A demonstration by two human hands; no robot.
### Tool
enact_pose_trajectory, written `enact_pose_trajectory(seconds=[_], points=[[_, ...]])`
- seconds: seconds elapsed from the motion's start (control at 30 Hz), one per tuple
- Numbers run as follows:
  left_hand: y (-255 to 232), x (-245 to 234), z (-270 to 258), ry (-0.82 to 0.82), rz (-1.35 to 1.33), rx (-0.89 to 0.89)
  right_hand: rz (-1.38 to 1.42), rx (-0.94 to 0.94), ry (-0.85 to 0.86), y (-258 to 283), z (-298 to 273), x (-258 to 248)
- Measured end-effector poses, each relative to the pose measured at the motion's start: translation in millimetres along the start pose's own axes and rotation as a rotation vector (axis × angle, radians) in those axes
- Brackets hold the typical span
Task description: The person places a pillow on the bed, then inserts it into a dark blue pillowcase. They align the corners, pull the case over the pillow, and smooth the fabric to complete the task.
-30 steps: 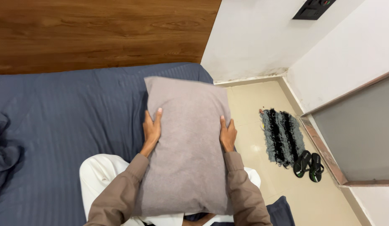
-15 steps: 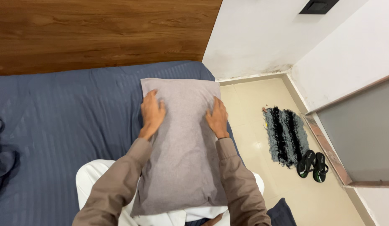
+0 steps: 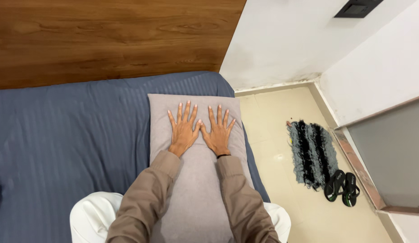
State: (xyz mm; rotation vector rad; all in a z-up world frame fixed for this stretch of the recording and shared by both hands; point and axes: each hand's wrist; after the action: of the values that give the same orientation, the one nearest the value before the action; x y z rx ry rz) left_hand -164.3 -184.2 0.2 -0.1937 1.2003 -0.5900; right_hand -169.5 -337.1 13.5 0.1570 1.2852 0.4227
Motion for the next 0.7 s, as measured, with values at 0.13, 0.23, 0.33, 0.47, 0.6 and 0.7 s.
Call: enact_pose_trajectory(seconds=[0.13, 0.23, 0.33, 0.47, 0.6, 0.7], points=[[-3, -11, -5, -0.005, -0.006, 0.015, 0.041, 0.004, 0.044, 0, -8, -5], [-10, -28, -18, 0.050, -0.038, 0.019, 0.080, -0.001, 0.078, 0, -24, -17], [-12, -45, -26, 0.145, 0.015, -0.020, 0.052, 0.069, 0.182, -1, -37, -36], [-33, -43, -47, 0.153, 0.015, 0.033, 0.099, 0.135, 0.304, 0, -57, -54], [-43, -50, -86, 0.089, -0.069, 0.127, 0.099, 0.067, 0.170, 11, -91, -45], [-43, -55, -79, 0.084, -0.075, 0.142, 0.089, 0.046, 0.128, 6, -89, -38]])
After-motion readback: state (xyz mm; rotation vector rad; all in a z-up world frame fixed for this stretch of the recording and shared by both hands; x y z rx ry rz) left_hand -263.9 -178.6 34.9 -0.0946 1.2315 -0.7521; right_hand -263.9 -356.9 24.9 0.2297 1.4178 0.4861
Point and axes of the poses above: each hand's wrist, its own z-axis towards the middle knuckle, its own x-axis out of the palm, y = z × x, and after that the axes turned 6 degrees about y, right-handed
